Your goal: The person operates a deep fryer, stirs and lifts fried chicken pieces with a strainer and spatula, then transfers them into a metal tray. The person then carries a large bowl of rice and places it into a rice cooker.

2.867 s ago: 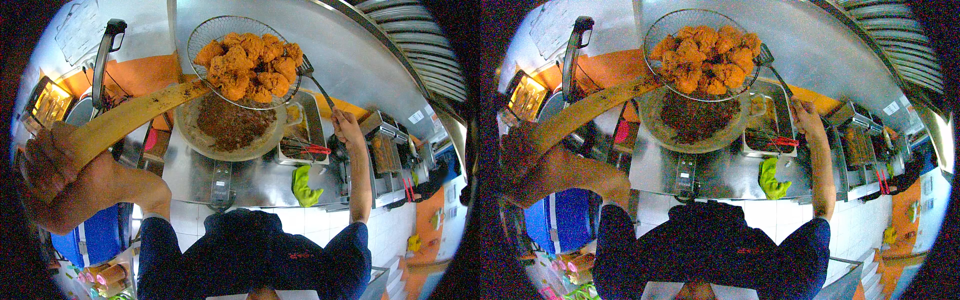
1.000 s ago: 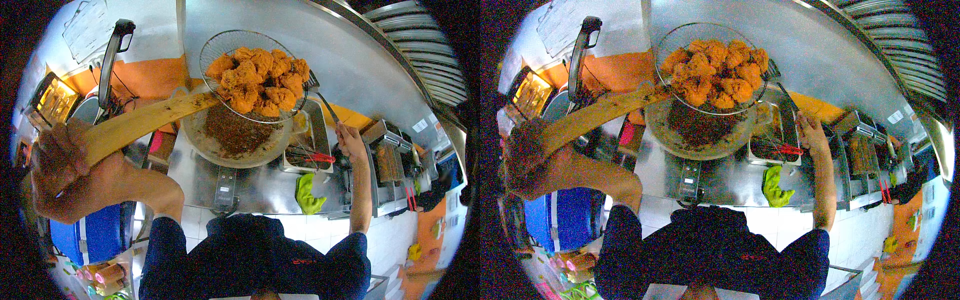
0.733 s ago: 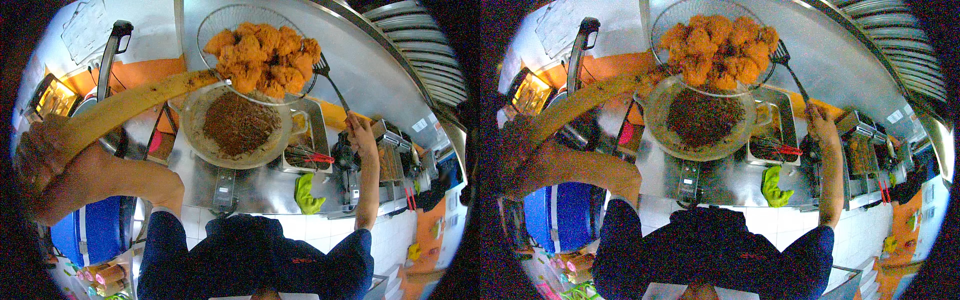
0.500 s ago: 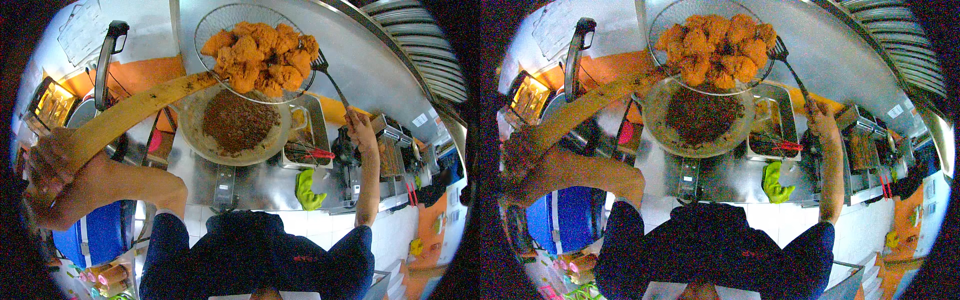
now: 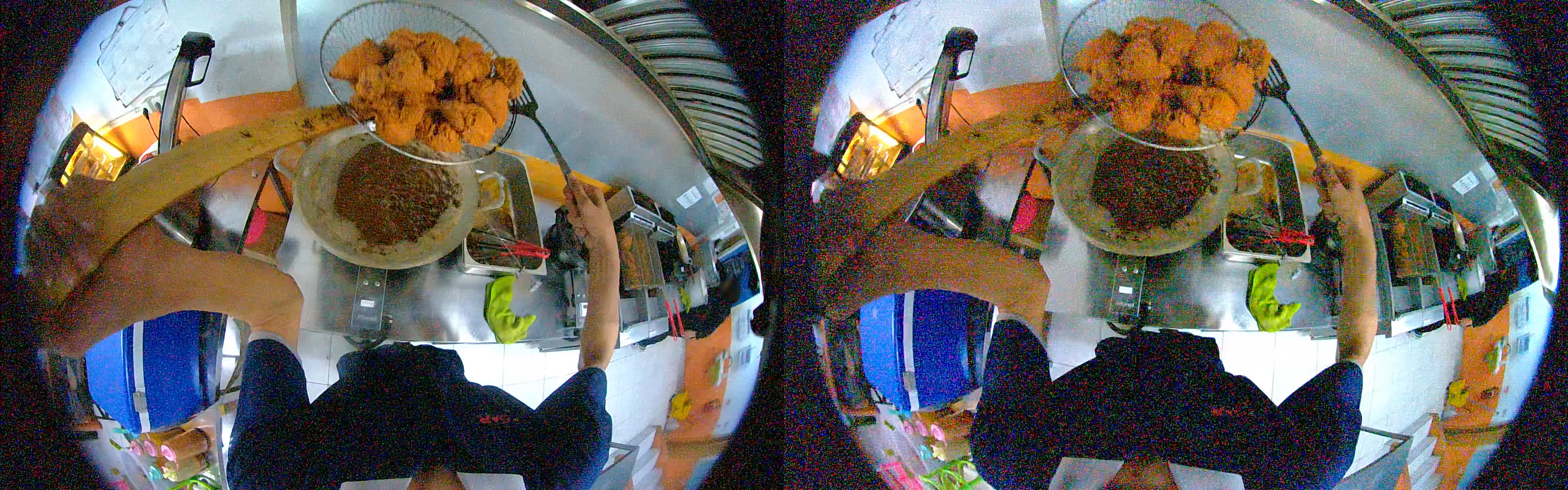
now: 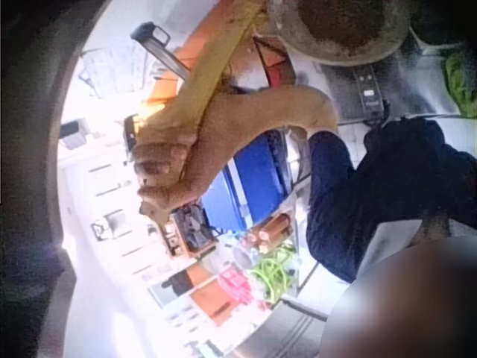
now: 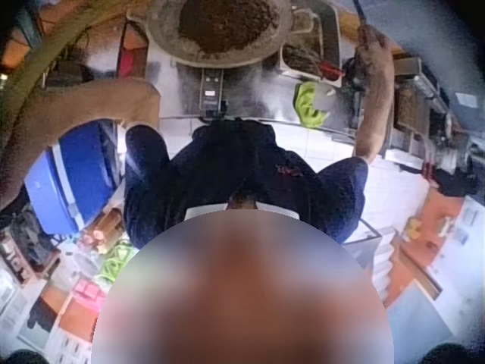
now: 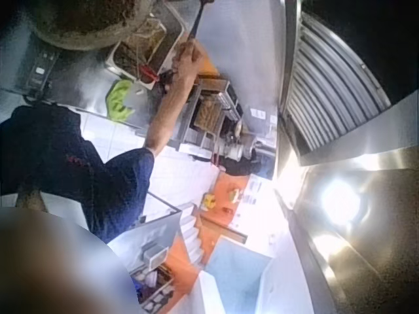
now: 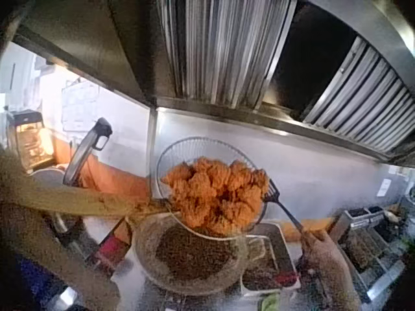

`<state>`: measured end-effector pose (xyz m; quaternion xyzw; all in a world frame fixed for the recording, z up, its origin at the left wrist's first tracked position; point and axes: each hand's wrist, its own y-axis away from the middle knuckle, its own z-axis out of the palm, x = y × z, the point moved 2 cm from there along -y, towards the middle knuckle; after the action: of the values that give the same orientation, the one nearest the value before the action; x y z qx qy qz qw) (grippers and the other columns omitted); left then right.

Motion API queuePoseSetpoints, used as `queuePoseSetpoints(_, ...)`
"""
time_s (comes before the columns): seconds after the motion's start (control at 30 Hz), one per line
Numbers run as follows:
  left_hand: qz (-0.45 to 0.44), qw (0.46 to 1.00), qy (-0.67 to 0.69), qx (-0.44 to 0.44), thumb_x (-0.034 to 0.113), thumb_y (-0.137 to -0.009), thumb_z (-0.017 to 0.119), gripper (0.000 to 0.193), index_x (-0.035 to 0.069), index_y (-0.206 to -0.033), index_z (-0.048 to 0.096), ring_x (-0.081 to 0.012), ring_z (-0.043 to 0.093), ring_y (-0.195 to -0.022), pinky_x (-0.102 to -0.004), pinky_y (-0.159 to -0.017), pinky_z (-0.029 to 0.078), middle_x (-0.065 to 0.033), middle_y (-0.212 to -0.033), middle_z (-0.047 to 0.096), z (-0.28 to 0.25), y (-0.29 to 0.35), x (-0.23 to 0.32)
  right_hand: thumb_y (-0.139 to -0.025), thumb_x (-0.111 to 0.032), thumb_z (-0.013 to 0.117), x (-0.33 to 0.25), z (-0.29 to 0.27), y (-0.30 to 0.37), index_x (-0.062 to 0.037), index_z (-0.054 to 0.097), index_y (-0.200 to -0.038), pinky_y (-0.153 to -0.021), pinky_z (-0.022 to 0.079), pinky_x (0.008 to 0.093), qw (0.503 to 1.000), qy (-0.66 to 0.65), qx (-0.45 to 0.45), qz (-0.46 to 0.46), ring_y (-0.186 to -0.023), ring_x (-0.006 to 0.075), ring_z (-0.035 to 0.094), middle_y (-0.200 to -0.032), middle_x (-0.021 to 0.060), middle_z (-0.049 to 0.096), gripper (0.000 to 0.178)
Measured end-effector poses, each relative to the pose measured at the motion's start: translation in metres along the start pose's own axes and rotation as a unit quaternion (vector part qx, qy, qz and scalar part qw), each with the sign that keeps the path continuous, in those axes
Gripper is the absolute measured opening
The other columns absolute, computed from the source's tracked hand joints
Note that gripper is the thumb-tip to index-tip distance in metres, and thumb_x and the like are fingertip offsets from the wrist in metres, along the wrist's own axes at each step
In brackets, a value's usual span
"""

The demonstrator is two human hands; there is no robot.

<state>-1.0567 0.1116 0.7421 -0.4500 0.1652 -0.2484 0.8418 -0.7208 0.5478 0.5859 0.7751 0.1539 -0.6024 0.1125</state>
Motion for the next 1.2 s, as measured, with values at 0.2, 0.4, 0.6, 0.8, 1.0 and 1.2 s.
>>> queuePoseSetpoints(0.2,-0.026,0.999,-0.016,-0.028,0.036,-0.08,0.058,0.036,0.008,-0.064,0.045,-0.0137,0.04,-0.043,-0.0303,-0.044,0.035,-0.0057,-0.054,0.042,-0.021,-0.012,0.008,-0.094,-0.041,0.06,-0.016,0.001,-0.002,-0.0108,0.059,-0.086,-0.033,0.021,0.0213,0.998,-0.032,0.021,-0.057,-0.036,0.0034,0.03,-0.055,-0.0069,0.044,0.032)
queuePoseSetpoints(0.4,-0.033,0.97,-0.129,0.205,0.032,-0.076,0.06,0.03,0.007,-0.062,0.048,-0.0153,0.039,-0.043,-0.0339,-0.047,0.038,-0.0063,-0.055,0.047,-0.02,0.03,0.008,-0.096,-0.04,0.058,0.031,0.012,0.013,-0.0108,0.055,-0.08,-0.031,0.018,0.0222,0.999,0.002,-0.02,0.043,-0.035,0.0035,0.028,-0.054,-0.0058,0.043,0.033)
queuePoseSetpoints(0.6,-0.214,0.942,0.258,-0.024,0.025,-0.076,0.061,0.023,0.009,-0.062,0.051,-0.0163,0.049,-0.047,-0.0265,-0.05,0.04,-0.0102,-0.062,0.057,-0.029,0.026,-0.006,-0.097,-0.037,0.055,0.038,0.019,0.014,-0.0099,0.055,-0.082,-0.032,0.019,0.0217,0.999,0.026,-0.023,0.035,-0.034,0.0043,0.03,-0.054,-0.0046,0.044,0.031)
queuePoseSetpoints(0.8,-0.009,0.999,0.05,0.012,0.031,-0.087,0.054,0.037,0.014,-0.058,0.039,-0.0107,0.032,-0.04,-0.0215,-0.043,0.029,0.0012,-0.051,0.032,-0.014,0.006,-0.007,-0.095,-0.037,0.06,-0.007,0.009,-0.002,-0.0094,0.059,-0.09,-0.032,0.02,0.0216,0.999,-0.003,0.027,-0.036,-0.037,0.0029,0.033,-0.061,-0.0038,0.05,0.028)
queuePoseSetpoints(1.0,0.027,0.993,-0.077,0.085,0.033,-0.084,0.054,0.034,0.01,-0.061,0.045,-0.0134,0.032,-0.043,-0.0238,-0.044,0.027,-0.0011,-0.05,0.033,-0.023,0.012,0.009,-0.095,-0.038,0.059,0.008,0.012,-0.004,-0.0106,0.058,-0.086,-0.032,0.019,0.022,0.997,-0.008,0.064,-0.036,-0.035,0.0033,0.031,-0.054,-0.0063,0.044,0.029)
queuePoseSetpoints(1.2,-0.167,0.976,0.055,0.127,0.034,-0.081,0.055,0.029,0.01,-0.065,0.051,-0.0151,0.036,-0.045,-0.0287,-0.046,0.029,-0.0026,-0.048,0.037,-0.033,0.041,0.002,-0.095,-0.04,0.058,0.056,0.018,0.015,-0.0128,0.054,-0.08,-0.032,0.017,0.0214,0.996,0.023,-0.071,0.038,-0.036,0.0028,0.03,-0.054,-0.0069,0.041,0.031)
